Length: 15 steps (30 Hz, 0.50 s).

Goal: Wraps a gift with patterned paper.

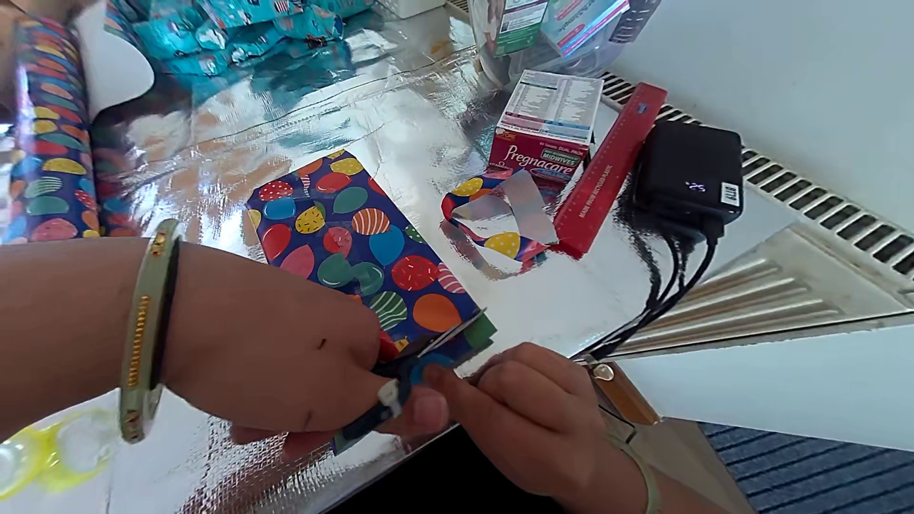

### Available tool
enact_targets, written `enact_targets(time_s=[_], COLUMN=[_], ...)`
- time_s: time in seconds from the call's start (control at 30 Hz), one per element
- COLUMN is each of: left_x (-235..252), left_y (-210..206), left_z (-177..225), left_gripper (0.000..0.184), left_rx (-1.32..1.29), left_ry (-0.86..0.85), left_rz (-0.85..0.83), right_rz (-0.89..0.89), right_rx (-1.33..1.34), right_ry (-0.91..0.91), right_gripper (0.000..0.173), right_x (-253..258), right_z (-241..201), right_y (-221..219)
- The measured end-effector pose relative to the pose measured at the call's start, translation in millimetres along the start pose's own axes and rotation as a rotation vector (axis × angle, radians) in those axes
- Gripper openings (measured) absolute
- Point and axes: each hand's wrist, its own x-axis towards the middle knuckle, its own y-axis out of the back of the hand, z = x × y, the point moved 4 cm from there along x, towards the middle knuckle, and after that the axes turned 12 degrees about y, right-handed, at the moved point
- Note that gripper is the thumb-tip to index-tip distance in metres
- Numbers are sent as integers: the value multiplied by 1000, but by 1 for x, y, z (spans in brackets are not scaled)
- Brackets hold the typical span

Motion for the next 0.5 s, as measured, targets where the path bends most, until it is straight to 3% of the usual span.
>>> enact_targets(time_s=[0.23,0.33,0.43,0.5], left_x=[11,-2,-20,-30], left_y=[2,-2,-18,-33], left_z=[7,-9,-36,-52], left_gripper=[45,53,49,48], left_rx=[83,-3,-92,-142], left_ry=[45,-134,-481,-436], left_rz=[19,36,124,96], right_rz=[-11,-23,-35,-47], right_rx=[8,29,105,146], right_ry=[-12,-73,-149,-181], right_gripper=[10,7,9,10], right_x=[-1,-2,-4,-9], right_z=[1,1,3,4], right_y=[0,4,11,17])
